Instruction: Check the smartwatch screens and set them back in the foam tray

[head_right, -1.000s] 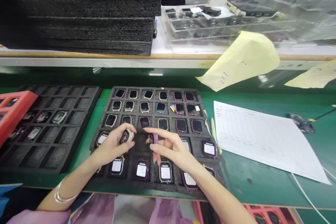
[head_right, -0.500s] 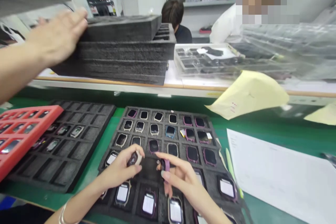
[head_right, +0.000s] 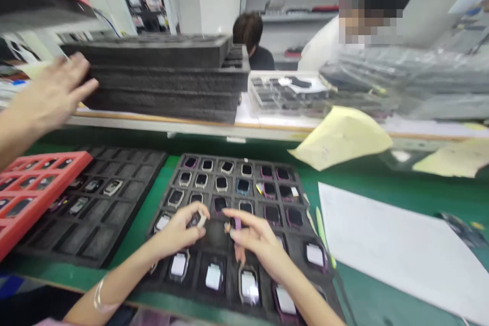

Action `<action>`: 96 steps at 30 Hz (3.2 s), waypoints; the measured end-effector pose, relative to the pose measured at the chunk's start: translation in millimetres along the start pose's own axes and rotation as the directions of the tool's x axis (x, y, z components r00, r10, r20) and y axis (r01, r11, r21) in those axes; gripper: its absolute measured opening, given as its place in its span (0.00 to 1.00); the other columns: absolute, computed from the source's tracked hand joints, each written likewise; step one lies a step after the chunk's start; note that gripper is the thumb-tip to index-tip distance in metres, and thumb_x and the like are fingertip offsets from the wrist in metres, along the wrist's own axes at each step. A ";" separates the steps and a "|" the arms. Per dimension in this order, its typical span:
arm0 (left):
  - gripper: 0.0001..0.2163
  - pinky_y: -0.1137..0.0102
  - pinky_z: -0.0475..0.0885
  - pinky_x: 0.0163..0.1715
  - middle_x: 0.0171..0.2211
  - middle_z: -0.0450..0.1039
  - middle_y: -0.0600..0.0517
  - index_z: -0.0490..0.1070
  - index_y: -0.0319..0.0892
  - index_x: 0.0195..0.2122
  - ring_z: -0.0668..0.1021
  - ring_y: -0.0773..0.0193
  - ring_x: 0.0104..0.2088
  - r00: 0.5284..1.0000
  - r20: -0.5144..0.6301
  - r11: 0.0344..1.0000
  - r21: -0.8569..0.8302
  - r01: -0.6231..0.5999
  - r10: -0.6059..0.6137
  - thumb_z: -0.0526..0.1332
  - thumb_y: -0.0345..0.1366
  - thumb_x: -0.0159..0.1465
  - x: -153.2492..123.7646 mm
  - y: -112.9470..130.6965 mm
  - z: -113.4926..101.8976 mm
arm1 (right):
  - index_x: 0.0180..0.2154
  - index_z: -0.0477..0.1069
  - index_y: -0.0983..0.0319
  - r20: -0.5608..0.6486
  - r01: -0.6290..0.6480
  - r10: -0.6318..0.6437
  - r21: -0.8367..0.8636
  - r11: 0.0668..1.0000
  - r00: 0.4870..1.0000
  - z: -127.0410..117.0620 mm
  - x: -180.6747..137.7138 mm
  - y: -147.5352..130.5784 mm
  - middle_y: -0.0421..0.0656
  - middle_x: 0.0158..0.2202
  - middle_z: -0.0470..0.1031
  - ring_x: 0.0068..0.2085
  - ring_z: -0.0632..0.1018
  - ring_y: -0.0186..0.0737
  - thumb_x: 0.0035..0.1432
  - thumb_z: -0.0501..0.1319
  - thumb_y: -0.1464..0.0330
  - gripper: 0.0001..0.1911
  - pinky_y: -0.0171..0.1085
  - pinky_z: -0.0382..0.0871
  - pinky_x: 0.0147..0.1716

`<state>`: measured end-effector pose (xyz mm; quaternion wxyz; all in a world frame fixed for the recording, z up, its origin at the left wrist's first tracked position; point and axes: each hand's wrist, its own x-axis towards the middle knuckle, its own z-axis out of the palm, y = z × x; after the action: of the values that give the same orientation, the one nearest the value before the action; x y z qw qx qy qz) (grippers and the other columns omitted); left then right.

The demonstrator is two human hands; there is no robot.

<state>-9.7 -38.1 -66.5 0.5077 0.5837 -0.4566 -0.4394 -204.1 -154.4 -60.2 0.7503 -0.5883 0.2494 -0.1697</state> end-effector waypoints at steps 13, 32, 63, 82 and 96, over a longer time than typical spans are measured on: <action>0.10 0.72 0.60 0.31 0.30 0.61 0.58 0.65 0.42 0.38 0.64 0.67 0.30 1.000 0.009 0.998 0.056 -0.004 0.004 0.58 0.25 0.56 -3.7 4.7 0.6 | 0.53 0.75 0.60 0.066 0.033 -0.035 0.031 0.999 0.997 -2.5 -1.7 2.6 0.43 0.32 0.78 0.19 0.74 0.30 0.57 0.70 0.64 0.22 0.29 0.71 0.19; 0.18 0.68 0.73 0.29 0.36 0.72 0.49 0.65 0.42 0.49 0.77 0.59 0.35 0.987 0.068 0.889 -0.429 0.159 -0.144 0.64 0.38 0.60 -1.4 -8.7 2.7 | 0.59 0.66 0.60 0.089 -0.009 0.003 0.077 0.997 0.996 4.1 2.3 5.8 0.46 0.40 0.78 0.28 0.76 0.34 0.61 0.66 0.65 0.26 0.32 0.70 0.25; 0.11 0.78 0.59 0.20 0.31 0.67 0.57 0.61 0.43 0.38 0.66 0.72 0.24 0.993 0.075 0.958 -0.266 0.109 -0.092 0.63 0.29 0.59 -7.7 -1.9 2.1 | 0.50 0.74 0.61 0.161 0.058 -0.088 0.181 0.982 0.983 2.6 2.4 7.8 0.46 0.33 0.80 0.28 0.82 0.41 0.60 0.68 0.66 0.17 0.34 0.77 0.23; 0.08 0.74 0.58 0.24 0.27 0.58 0.59 0.61 0.43 0.35 0.62 0.71 0.24 0.994 0.086 0.996 -0.050 0.074 -0.070 0.58 0.25 0.56 -10.1 -4.9 -0.5 | 0.51 0.74 0.61 0.203 0.069 -0.115 0.220 0.973 0.972 -2.7 2.4 13.8 0.43 0.29 0.80 0.24 0.81 0.36 0.62 0.67 0.69 0.15 0.30 0.78 0.23; 0.08 0.72 0.59 0.30 0.29 0.58 0.58 0.61 0.43 0.36 0.62 0.68 0.28 0.995 0.082 0.997 0.062 0.051 -0.056 0.57 0.27 0.56 -10.1 -2.2 -2.0 | 0.51 0.75 0.60 0.177 0.063 -0.099 0.199 0.978 0.979 -1.2 1.7 8.3 0.43 0.31 0.80 0.22 0.79 0.34 0.61 0.68 0.68 0.16 0.29 0.77 0.22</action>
<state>-9.6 -27.7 -68.0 0.4585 0.5917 -0.4745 -0.4631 -203.8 -154.3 -68.8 0.8160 -0.5361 0.1364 -0.1679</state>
